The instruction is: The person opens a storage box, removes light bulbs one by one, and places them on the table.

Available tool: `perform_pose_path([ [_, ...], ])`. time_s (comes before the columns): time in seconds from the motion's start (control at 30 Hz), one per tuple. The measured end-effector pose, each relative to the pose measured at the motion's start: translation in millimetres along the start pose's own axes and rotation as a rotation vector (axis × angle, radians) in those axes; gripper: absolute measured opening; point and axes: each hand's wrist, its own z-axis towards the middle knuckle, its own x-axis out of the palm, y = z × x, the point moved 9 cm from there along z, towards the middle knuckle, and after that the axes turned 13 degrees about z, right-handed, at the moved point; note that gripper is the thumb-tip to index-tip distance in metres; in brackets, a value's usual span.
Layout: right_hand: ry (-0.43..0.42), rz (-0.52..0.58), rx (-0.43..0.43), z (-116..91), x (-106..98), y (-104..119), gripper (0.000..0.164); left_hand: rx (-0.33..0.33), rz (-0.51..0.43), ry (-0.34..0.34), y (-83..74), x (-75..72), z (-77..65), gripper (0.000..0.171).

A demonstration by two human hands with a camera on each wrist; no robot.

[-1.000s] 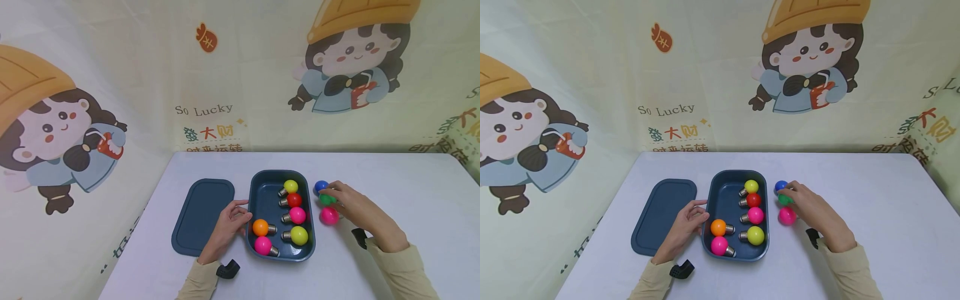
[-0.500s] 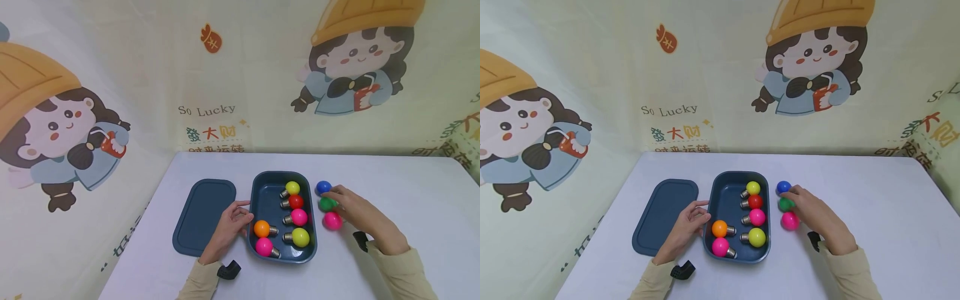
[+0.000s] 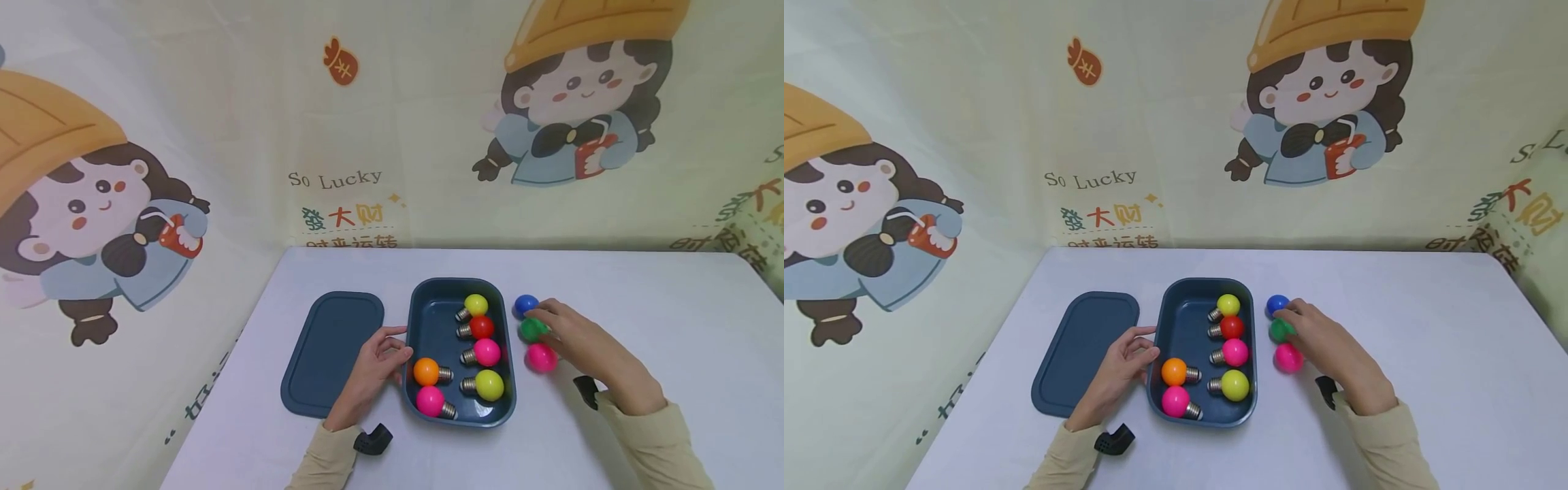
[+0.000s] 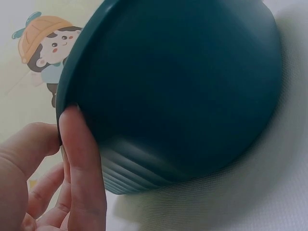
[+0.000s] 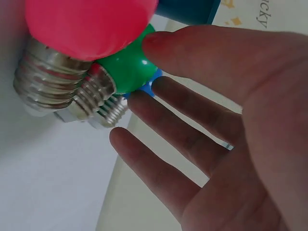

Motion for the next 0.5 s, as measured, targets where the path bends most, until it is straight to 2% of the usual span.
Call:
perform_pose_path([
  [0.5, -0.038, -0.020, -0.070, 4.9, -2.7, 32.0, 0.048, -0.002, -0.009, -0.001, 1.0, -0.7, 1.0, 0.046],
])
